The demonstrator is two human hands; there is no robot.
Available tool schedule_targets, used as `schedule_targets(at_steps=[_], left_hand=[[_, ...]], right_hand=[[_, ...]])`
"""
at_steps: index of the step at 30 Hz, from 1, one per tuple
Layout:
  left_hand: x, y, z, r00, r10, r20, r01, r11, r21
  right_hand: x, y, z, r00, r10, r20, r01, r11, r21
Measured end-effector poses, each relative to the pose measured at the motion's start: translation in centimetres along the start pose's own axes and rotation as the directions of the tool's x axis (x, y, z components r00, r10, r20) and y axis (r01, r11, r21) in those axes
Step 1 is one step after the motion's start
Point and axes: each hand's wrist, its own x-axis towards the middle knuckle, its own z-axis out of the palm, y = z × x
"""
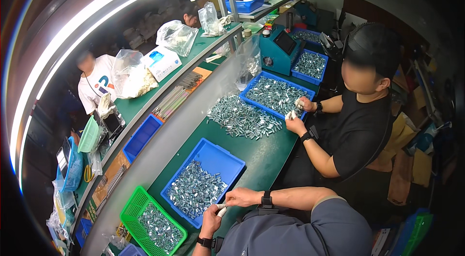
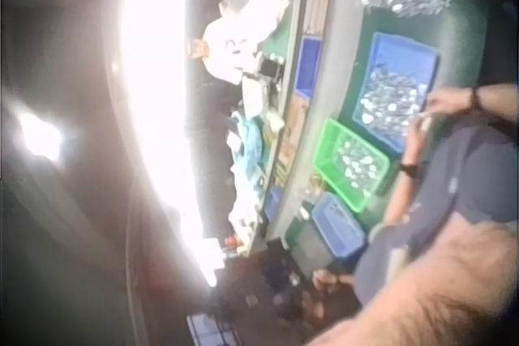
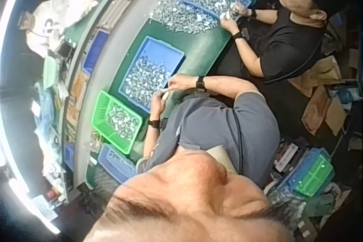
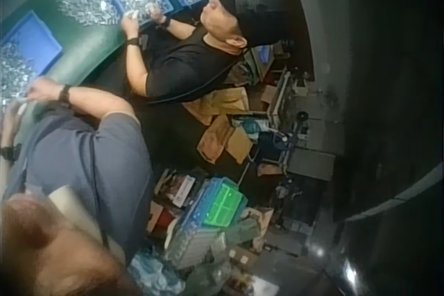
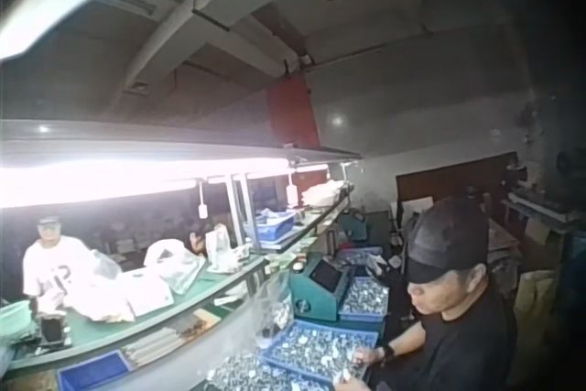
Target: Inspecting and sorting small metal components into different trays on a production line.
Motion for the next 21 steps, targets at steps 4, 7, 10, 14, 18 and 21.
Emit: schedule_targets(at_steps=[4, 7, 10, 14, 18, 21], left_hand=[[0.3, -1.3, -0.3, 0.997, -0.083, -0.004, 0.081, 0.983, -0.167], [0.2, -1.2, -0.7, 0.991, -0.135, 0.017, 0.135, 0.963, -0.235], [0.5, -1.2, -0.9, 0.988, -0.150, 0.022, 0.151, 0.965, -0.216], [0.3, -1.0, -0.2, 0.985, -0.170, 0.039, 0.174, 0.956, -0.237], [0.2, -0.8, -0.3, 0.981, -0.188, 0.047, 0.194, 0.949, -0.250], [0.0, -0.5, -0.3, 0.980, -0.196, 0.036, 0.198, 0.946, -0.257]], right_hand=[[-0.1, -0.7, -0.3, 0.993, -0.112, -0.048, 0.117, 0.986, 0.122], [0.1, -1.3, -0.3, 0.983, -0.160, -0.089, 0.173, 0.972, 0.157], [0.2, -1.8, -0.5, 0.997, -0.047, -0.062, 0.051, 0.996, 0.079], [0.4, -0.9, -0.1, 0.999, -0.019, -0.051, 0.021, 0.999, 0.029], [0.3, -0.7, 0.3, 0.975, -0.170, -0.145, 0.174, 0.985, 0.012], [0.1, -0.7, 0.6, 0.945, -0.250, -0.210, 0.255, 0.967, -0.002]])
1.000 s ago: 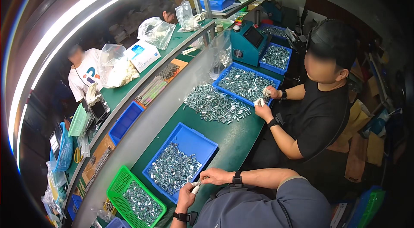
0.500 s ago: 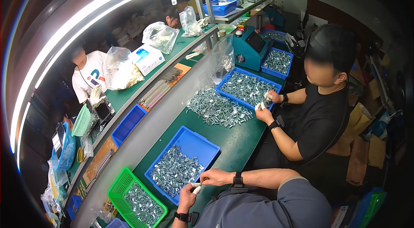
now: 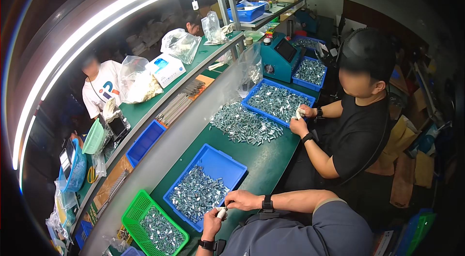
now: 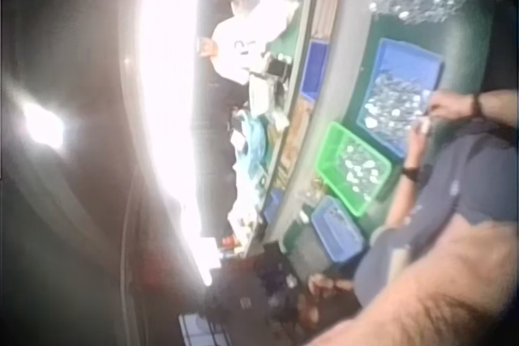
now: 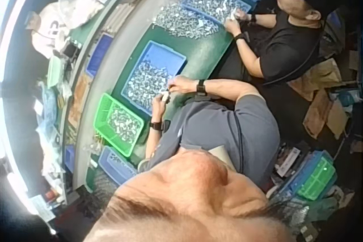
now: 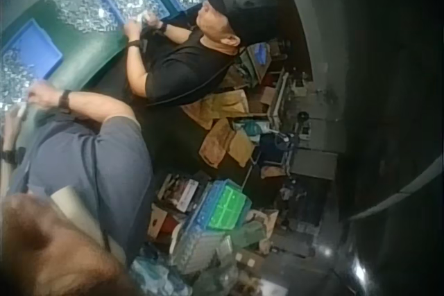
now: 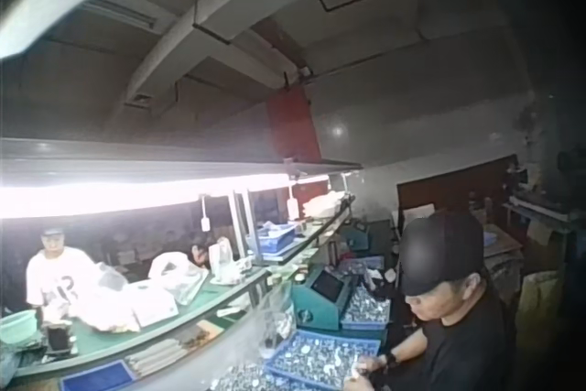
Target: Inspecting and sorting small metal components into different trays on a production line.
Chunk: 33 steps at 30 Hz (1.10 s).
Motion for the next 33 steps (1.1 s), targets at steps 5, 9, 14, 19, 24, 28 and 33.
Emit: schedule_targets(at_steps=[5, 9, 14, 19, 24, 28, 33], left_hand=[[0.0, -0.4, 0.8, 0.990, 0.115, -0.081, -0.112, 0.993, 0.031], [-0.3, 0.0, 0.9, 0.952, 0.285, -0.112, -0.254, 0.939, 0.230], [-0.7, 1.8, 1.1, 0.914, 0.403, -0.056, -0.337, 0.826, 0.451], [-0.2, 0.5, 0.7, 0.974, 0.219, -0.063, -0.203, 0.959, 0.195], [0.4, 0.7, 0.0, 0.997, 0.017, 0.078, -0.018, 1.000, 0.016], [0.5, 0.1, 0.3, 0.988, 0.105, 0.113, -0.121, 0.982, 0.144], [0.0, -1.9, 0.5, 0.950, 0.303, 0.075, -0.306, 0.861, 0.407]], right_hand=[[0.1, 0.0, 0.0, 0.994, 0.100, 0.048, -0.098, 0.994, -0.055], [0.3, 0.0, -0.1, 0.957, 0.244, 0.153, -0.237, 0.969, -0.063], [0.7, 2.1, -0.2, 0.907, 0.292, 0.302, -0.325, 0.944, 0.065], [-0.3, 0.3, -1.0, 0.952, 0.236, 0.193, -0.247, 0.968, 0.034], [-0.4, 0.3, -1.1, 0.999, -0.036, 0.031, 0.036, 0.999, 0.013], [-0.4, 0.5, -1.1, 0.996, -0.045, 0.073, 0.051, 0.995, -0.083], [-0.8, 0.4, -0.3, 0.980, 0.112, 0.164, -0.091, 0.988, -0.128]])
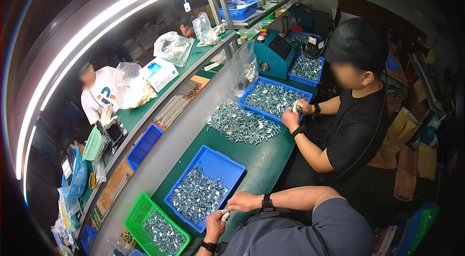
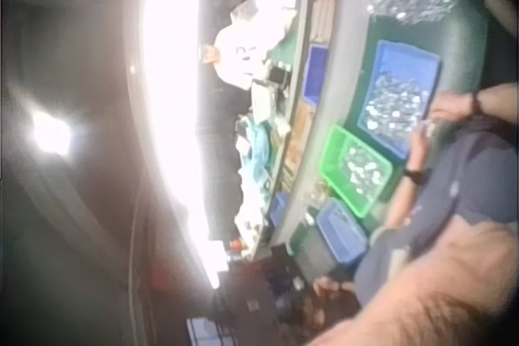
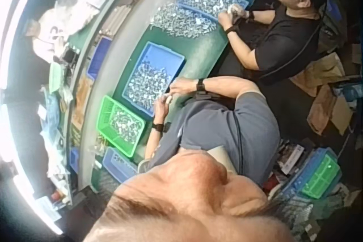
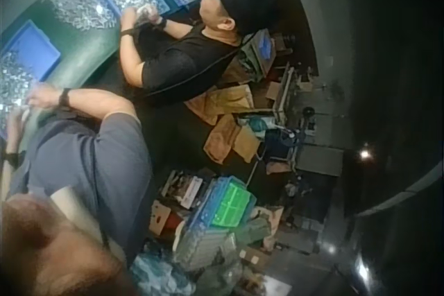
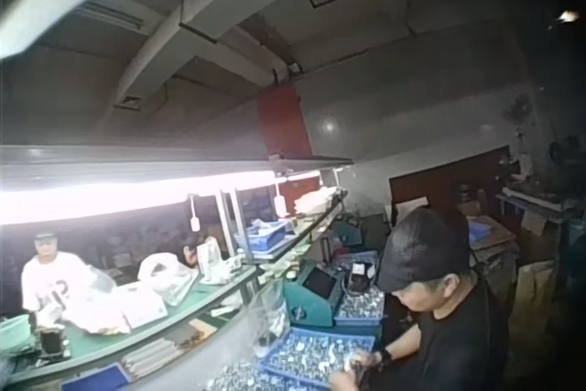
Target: Inspecting and sorting small metal components into different trays on a production line.
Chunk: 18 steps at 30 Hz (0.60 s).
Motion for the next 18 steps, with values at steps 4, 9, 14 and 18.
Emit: schedule_targets(at_steps=[4, 9, 14, 18], left_hand=[[-1.0, 1.2, 0.2, 0.991, -0.080, -0.108, 0.065, 0.988, -0.138], [0.2, 3.4, -1.4, 0.996, -0.018, -0.085, 0.015, 0.999, -0.045], [0.4, 4.1, -1.7, 0.997, -0.080, -0.024, 0.077, 0.991, -0.110], [-0.6, 3.0, -1.5, 0.961, -0.255, 0.108, 0.274, 0.931, -0.241]], right_hand=[[0.1, 0.5, 1.1, 0.996, 0.085, 0.016, -0.086, 0.988, 0.132], [0.1, 1.8, 0.9, 0.989, 0.106, 0.105, -0.134, 0.940, 0.312], [-0.1, 0.2, -1.2, 0.963, 0.103, 0.251, -0.178, 0.938, 0.299], [0.0, -0.5, -0.7, 0.990, 0.023, 0.136, -0.039, 0.993, 0.115]])
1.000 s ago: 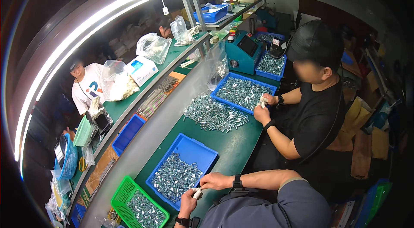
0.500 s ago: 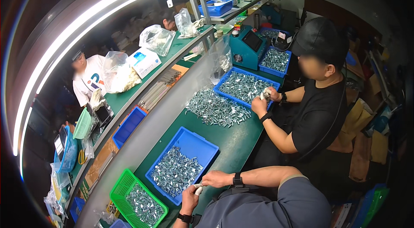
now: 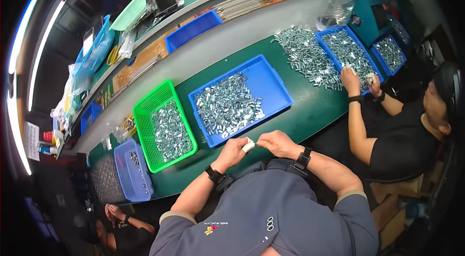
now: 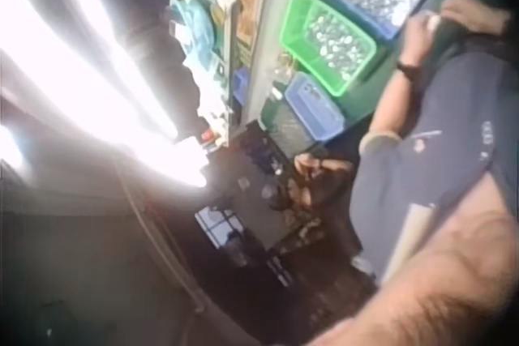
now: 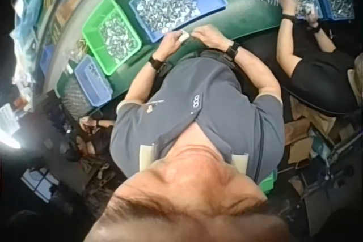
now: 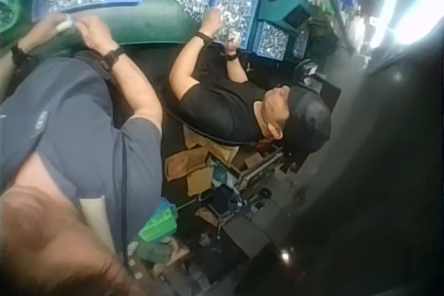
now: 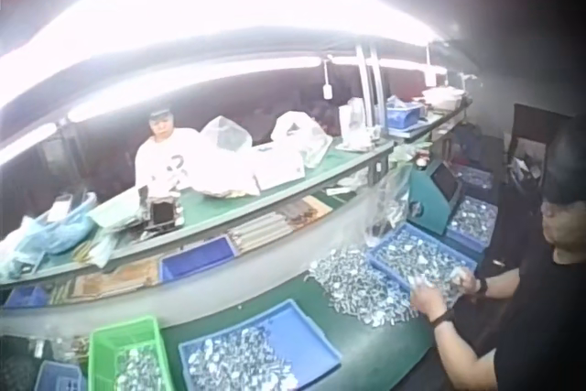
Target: Inspecting and sorting small metal components into different trays on a production line.
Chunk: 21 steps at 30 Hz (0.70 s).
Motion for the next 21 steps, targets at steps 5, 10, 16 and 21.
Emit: schedule_targets(at_steps=[5, 10, 16, 21], left_hand=[[-0.9, -0.8, -0.6, 0.975, -0.220, 0.024, 0.218, 0.937, -0.272], [-4.2, -5.0, -6.5, 0.874, -0.290, -0.391, 0.251, 0.957, -0.148], [-7.6, -8.0, -12.2, 0.659, 0.080, -0.747, 0.409, 0.796, 0.446], [0.3, -7.5, -7.6, 0.787, 0.073, -0.613, 0.206, 0.905, 0.372]], right_hand=[[0.8, 0.1, 0.5, 0.975, -0.177, -0.136, 0.168, 0.983, -0.071], [0.1, 2.0, -1.5, 0.981, -0.095, -0.166, 0.101, 0.995, 0.026], [-1.9, 4.9, -3.7, 0.968, 0.200, -0.151, -0.170, 0.967, 0.188], [-2.4, 5.7, -4.1, 0.946, 0.267, -0.182, -0.226, 0.949, 0.218]])
